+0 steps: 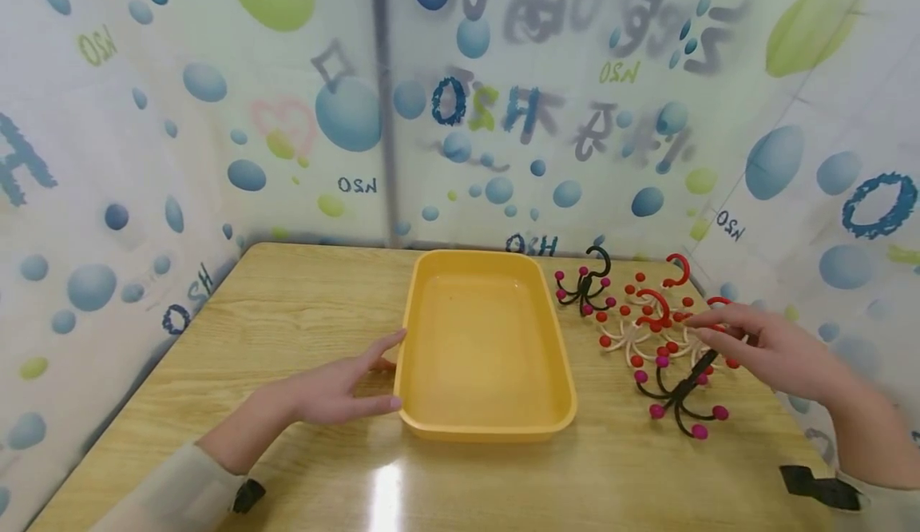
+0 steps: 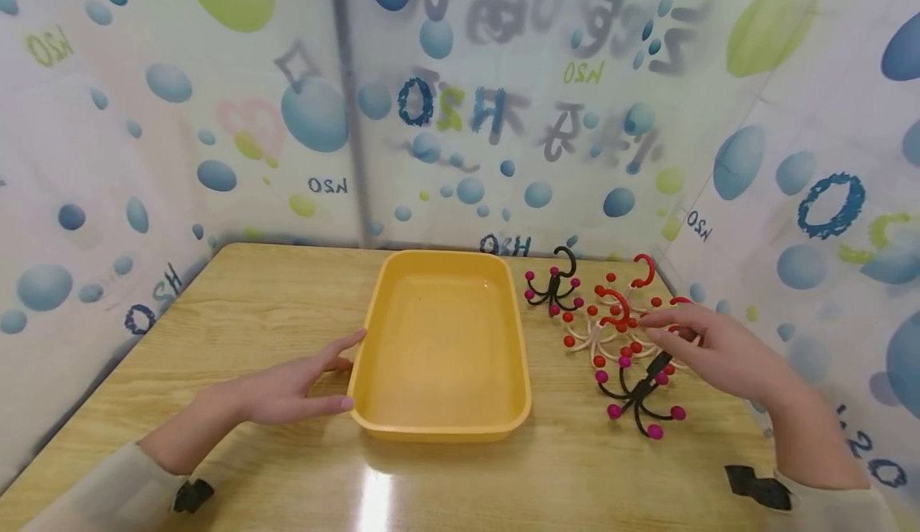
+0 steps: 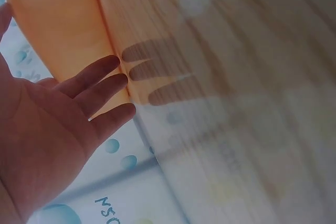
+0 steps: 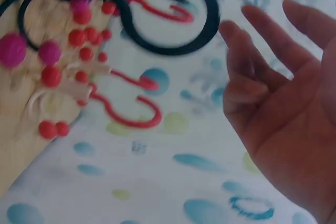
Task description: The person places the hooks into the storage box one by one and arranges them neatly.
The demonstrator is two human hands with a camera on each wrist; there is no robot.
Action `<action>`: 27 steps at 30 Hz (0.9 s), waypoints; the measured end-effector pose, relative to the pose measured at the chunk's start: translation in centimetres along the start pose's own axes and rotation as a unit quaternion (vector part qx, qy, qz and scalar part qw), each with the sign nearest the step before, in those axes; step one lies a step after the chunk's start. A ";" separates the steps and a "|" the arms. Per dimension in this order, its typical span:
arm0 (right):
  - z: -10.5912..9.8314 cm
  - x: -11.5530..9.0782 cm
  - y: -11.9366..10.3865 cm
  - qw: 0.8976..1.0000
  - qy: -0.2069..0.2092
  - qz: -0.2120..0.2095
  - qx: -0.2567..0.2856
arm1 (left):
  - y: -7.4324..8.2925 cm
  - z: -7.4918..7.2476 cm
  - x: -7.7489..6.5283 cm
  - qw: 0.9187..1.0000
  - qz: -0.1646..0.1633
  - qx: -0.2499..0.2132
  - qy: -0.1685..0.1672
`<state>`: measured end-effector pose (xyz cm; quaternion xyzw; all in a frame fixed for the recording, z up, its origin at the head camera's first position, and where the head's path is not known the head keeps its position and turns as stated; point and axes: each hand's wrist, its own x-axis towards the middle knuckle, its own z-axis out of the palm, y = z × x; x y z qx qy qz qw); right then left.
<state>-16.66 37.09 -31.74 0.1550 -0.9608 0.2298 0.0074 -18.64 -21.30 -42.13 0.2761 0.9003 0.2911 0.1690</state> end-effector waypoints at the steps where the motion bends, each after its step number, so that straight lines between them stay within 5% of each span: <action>1: -0.1 -0.3 0.8 1.000 -0.020 0.012 0.016 | 0.0 0.0 0.0 1.000 0.000 0.000 0.000; 6: 0.1 -0.9 3.5 0.992 -0.079 0.058 0.079 | -0.1 -0.1 -0.1 1.000 0.000 -0.007 -0.002; 13: 0.8 -1.1 4.9 0.989 -0.072 0.081 0.097 | -0.2 0.1 0.1 1.000 -0.006 -0.008 -0.003; 27: 1.4 -1.0 4.0 0.989 -0.048 0.026 0.135 | -0.2 0.1 0.3 1.000 0.001 -0.020 0.000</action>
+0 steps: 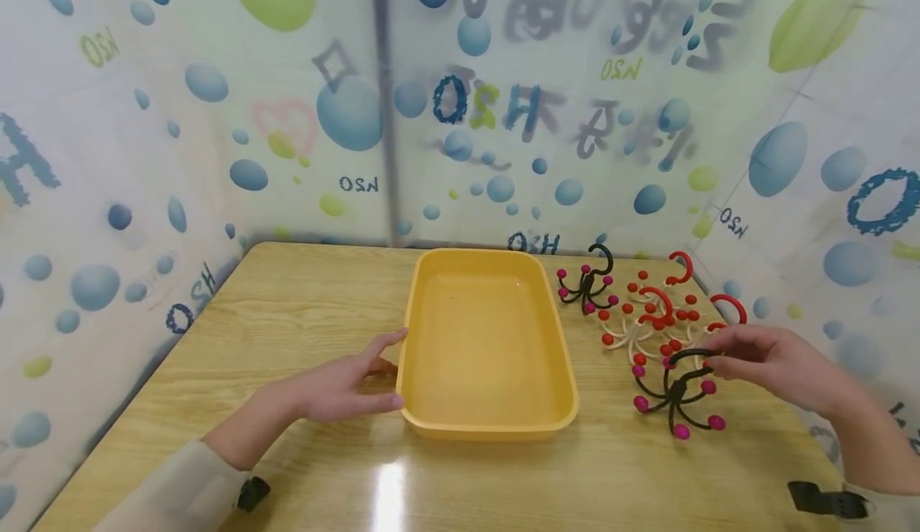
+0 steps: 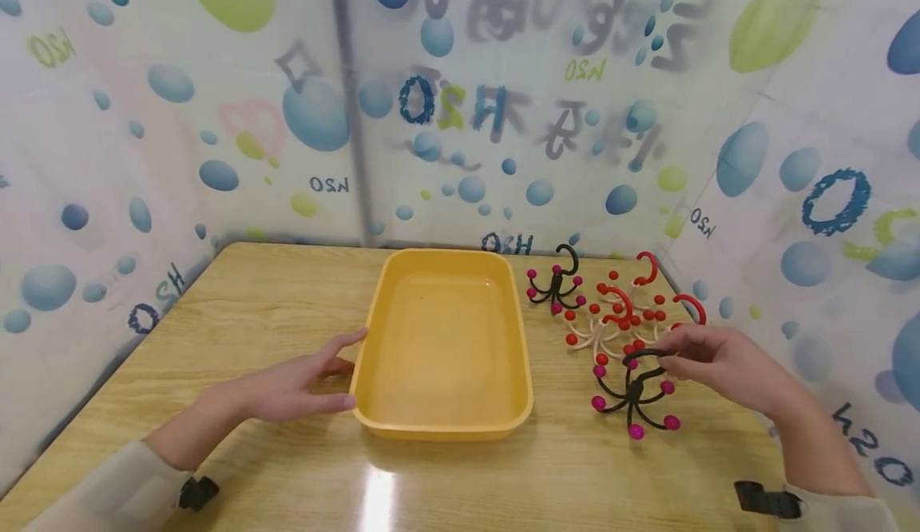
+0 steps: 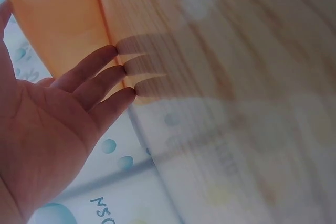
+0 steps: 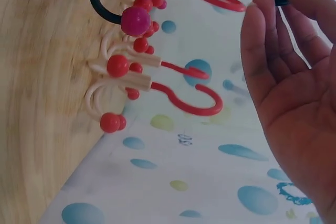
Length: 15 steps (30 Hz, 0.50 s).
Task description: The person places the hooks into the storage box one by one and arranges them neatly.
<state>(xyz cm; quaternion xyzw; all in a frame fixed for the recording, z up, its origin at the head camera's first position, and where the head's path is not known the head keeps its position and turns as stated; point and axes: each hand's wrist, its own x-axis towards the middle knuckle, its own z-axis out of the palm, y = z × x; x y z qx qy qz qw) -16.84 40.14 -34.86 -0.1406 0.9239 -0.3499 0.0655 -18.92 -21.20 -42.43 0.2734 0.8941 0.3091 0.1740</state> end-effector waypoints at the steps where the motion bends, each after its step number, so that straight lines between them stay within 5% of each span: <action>1: 0.1 0.0 -0.3 1.000 0.003 -0.001 -0.004 | 0.0 0.0 0.0 1.000 0.002 0.001 0.000; 15: 2.6 2.1 -5.0 0.995 0.071 -0.064 0.012 | 0.0 -0.1 0.1 1.000 0.009 0.008 0.002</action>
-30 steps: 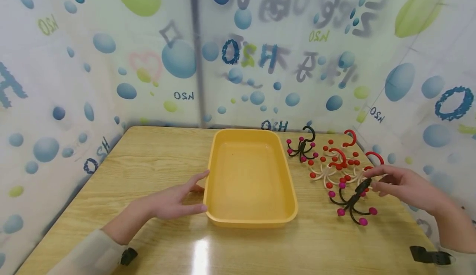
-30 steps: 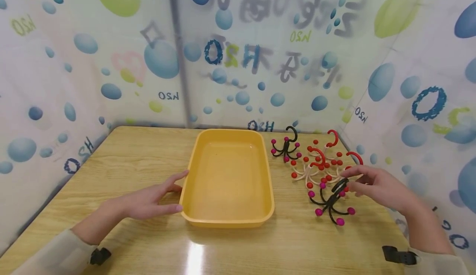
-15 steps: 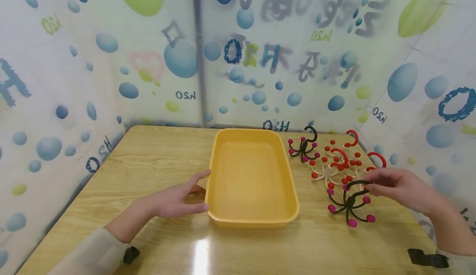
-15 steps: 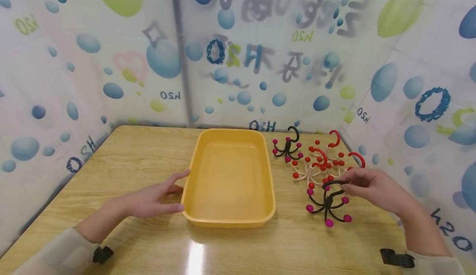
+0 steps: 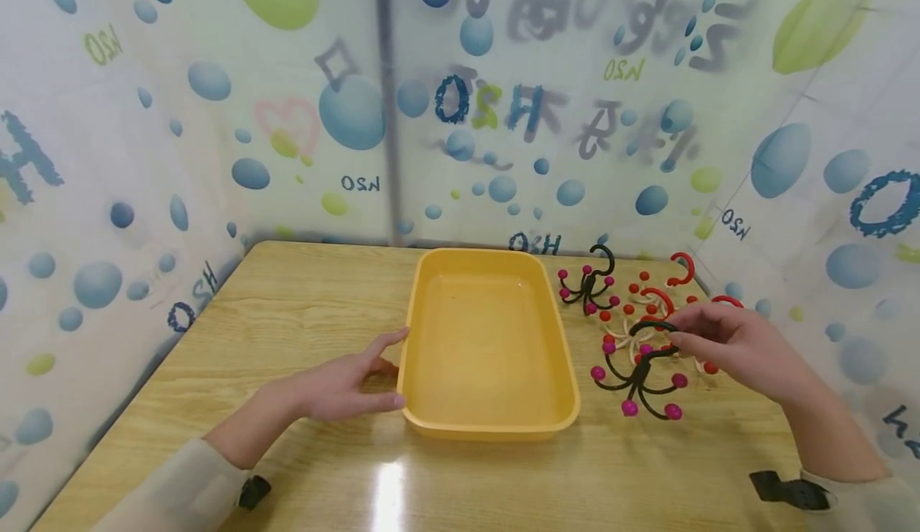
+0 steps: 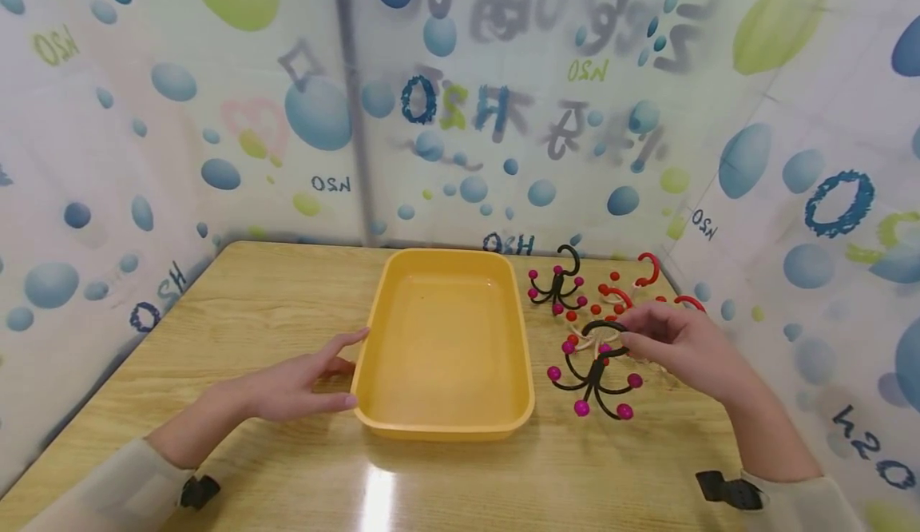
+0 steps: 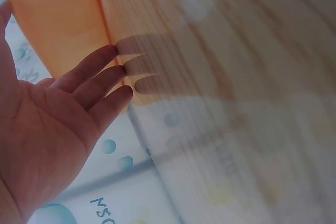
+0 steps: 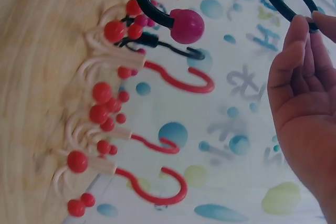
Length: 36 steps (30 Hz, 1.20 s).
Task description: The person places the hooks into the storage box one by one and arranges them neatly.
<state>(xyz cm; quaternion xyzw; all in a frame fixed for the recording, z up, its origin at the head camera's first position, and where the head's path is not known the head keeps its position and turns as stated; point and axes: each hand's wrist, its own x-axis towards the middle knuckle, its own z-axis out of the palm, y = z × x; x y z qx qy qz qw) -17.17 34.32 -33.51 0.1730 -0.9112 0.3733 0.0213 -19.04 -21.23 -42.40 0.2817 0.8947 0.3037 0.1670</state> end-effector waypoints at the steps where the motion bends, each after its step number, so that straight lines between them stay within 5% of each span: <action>1: 0.1 0.3 -0.3 1.000 0.002 -0.004 0.003 | 0.0 0.0 0.0 1.000 0.000 -0.001 0.000; 11: 1.5 4.0 -4.2 0.998 0.015 -0.049 0.036 | -0.1 0.0 -0.1 1.000 -0.001 -0.003 0.002; 23: 4.2 9.5 -8.1 0.997 0.016 -0.042 0.061 | -0.2 0.0 0.1 1.000 0.001 -0.006 0.001; 36: 9.5 16.6 -9.9 0.996 -0.076 -0.021 0.032 | -0.1 0.0 0.1 1.000 -0.008 -0.008 -0.003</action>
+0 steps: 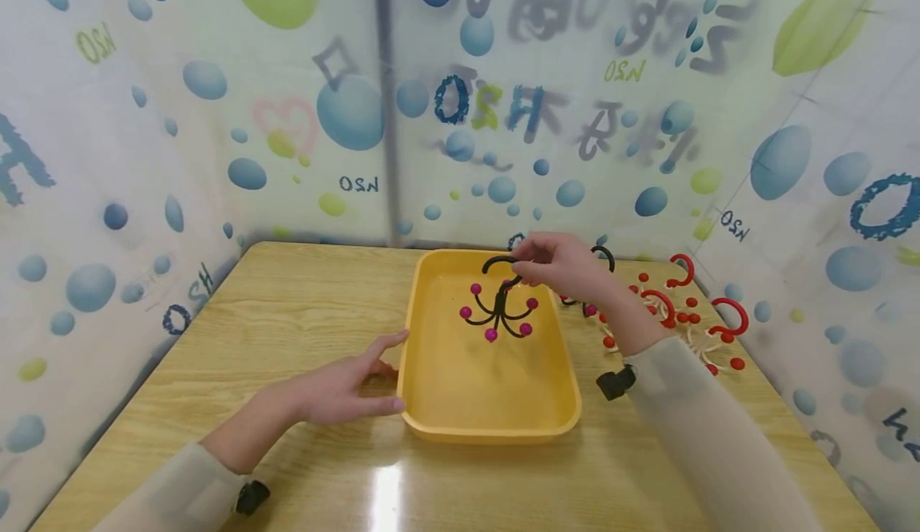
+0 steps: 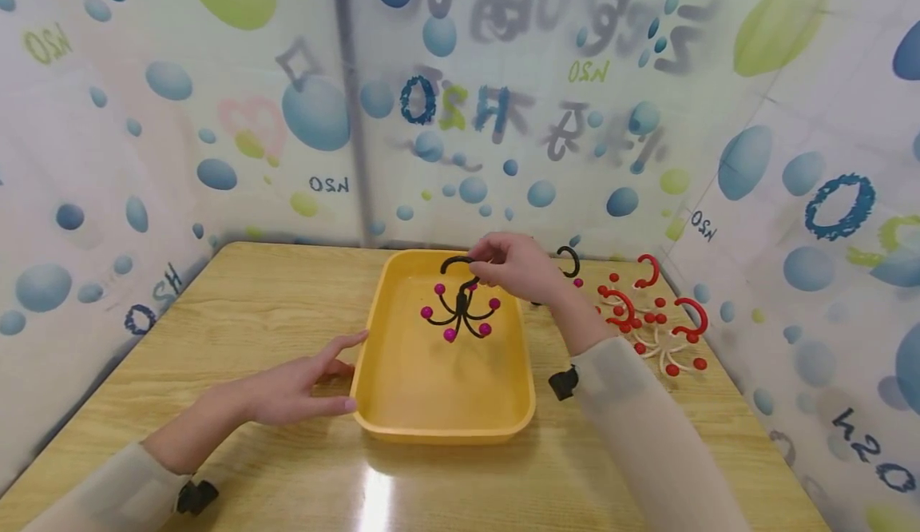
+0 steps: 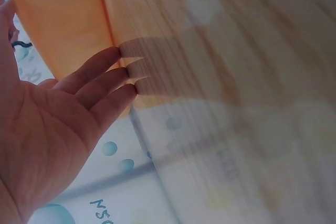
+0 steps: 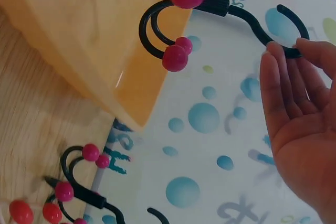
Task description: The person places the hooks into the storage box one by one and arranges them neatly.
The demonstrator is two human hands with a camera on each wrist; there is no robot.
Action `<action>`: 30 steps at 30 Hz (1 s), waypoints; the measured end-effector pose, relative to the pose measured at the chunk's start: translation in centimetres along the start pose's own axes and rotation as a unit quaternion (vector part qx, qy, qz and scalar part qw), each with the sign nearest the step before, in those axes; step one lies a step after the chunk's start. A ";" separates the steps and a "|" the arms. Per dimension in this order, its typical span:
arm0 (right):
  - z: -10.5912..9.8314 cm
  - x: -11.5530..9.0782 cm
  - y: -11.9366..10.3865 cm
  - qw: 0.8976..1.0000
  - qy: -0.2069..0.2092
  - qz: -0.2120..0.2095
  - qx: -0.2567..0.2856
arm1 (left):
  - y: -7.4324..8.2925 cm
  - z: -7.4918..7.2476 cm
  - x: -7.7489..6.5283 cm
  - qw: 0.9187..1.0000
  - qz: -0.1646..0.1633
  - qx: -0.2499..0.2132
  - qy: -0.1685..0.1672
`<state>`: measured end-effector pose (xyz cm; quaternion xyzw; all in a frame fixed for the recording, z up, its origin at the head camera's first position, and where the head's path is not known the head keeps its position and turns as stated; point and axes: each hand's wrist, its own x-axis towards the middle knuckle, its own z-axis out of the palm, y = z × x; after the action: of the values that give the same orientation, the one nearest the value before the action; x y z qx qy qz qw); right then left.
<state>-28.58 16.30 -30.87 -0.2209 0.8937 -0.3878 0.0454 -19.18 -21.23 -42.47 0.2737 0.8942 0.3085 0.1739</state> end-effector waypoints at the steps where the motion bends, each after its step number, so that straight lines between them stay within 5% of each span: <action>1: 0.3 0.5 -0.1 1.000 -0.006 0.005 -0.004 | 0.0 0.0 0.0 1.000 -0.002 0.000 0.000; 15: 4.3 6.8 0.5 0.998 -0.041 0.020 -0.045 | -0.1 -0.1 0.0 1.000 -0.011 -0.001 -0.002; 30: 6.8 8.6 1.6 0.997 0.040 0.062 0.014 | 0.0 -0.1 -0.1 1.000 -0.006 -0.002 -0.005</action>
<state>-35.19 8.95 -35.93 -0.1487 0.9011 -0.4057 0.0366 -19.20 -21.34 -42.41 0.2697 0.8944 0.3079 0.1803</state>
